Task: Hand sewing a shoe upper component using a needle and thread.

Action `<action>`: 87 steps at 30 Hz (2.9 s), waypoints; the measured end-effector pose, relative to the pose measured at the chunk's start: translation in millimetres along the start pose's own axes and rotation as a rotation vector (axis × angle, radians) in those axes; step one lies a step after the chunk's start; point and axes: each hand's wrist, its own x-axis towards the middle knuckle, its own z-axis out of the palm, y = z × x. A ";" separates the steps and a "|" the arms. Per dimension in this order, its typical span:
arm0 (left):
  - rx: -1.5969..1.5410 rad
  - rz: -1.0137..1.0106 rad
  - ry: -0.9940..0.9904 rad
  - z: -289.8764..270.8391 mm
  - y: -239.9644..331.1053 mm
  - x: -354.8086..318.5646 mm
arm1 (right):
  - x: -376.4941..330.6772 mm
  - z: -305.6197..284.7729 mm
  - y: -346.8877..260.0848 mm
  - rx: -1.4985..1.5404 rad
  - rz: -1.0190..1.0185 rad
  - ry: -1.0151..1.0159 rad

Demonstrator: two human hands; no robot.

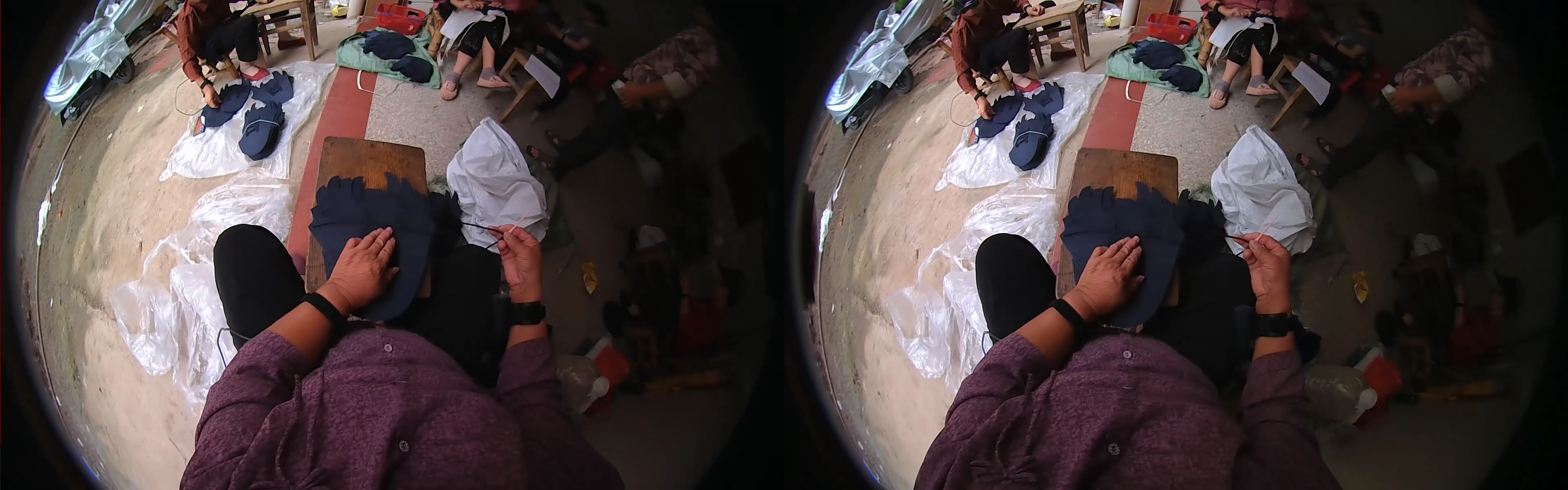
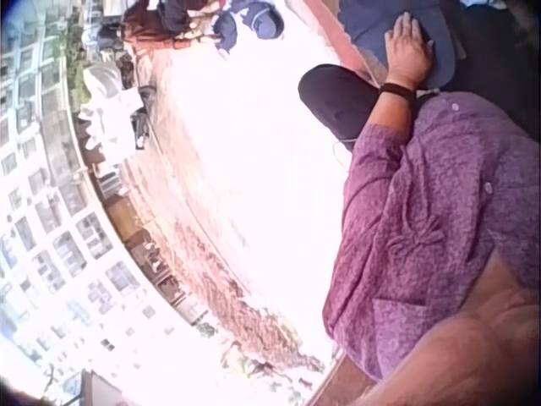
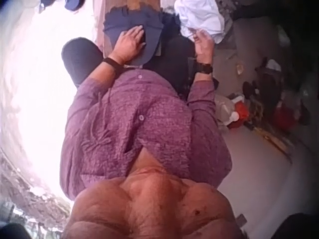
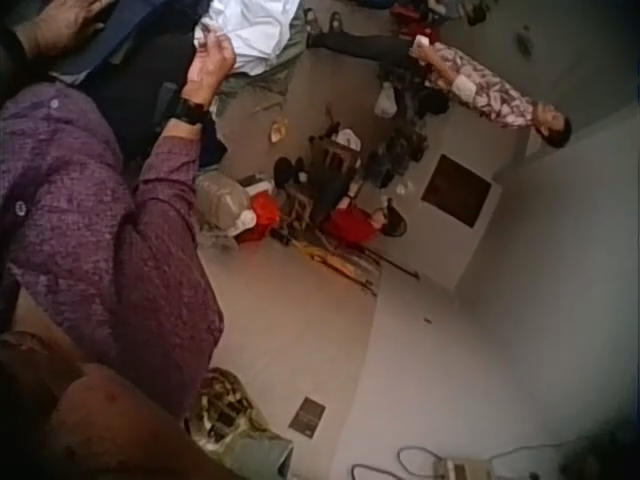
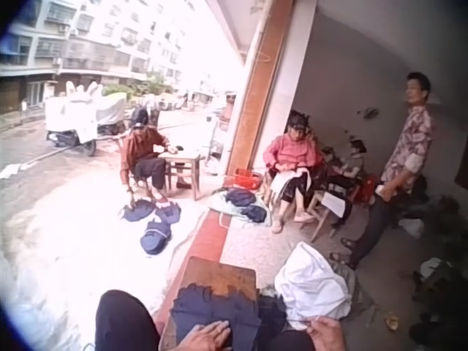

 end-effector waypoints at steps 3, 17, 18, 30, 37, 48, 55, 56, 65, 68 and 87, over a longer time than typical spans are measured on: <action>0.009 0.010 0.007 1.4 -0.6 0.0 | 1.6 1.2 -0.3 0.008 -0.031 -0.010; -0.026 0.040 0.059 3.5 -2.3 0.4 | 15.3 84.5 32.9 -0.414 0.112 -0.365; -0.024 0.032 0.057 4.3 -3.5 -0.4 | 14.8 96.4 35.5 -0.525 0.120 -0.398; -0.009 -0.061 0.123 -10.5 -19.7 -19.2 | 32.4 124.6 79.1 -1.121 -0.124 -0.618; -0.001 -0.015 0.105 -2.6 -22.6 -16.4 | 39.2 121.8 82.1 -1.158 -0.320 -0.464; 0.059 -0.015 0.055 -10.3 -6.6 -13.9 | 39.8 112.0 87.9 -1.444 -0.523 -0.467; 0.039 -0.038 0.027 -7.3 -5.5 -13.3 | 47.0 103.7 81.8 -1.614 -0.639 -0.601; 0.041 -0.040 0.026 -7.3 -5.4 -13.6 | 47.3 101.0 80.4 -1.616 -0.632 -0.595; 0.068 -0.056 0.030 -5.5 -4.8 -13.9 | 45.8 69.5 71.3 -1.634 -0.568 -0.480; 0.061 -0.052 0.030 -5.0 -4.6 -13.9 | 43.7 66.3 66.8 -1.640 -0.548 -0.463; 0.058 -0.043 0.042 -5.0 -5.5 -13.1 | 39.4 50.3 61.3 -1.678 -0.510 -0.410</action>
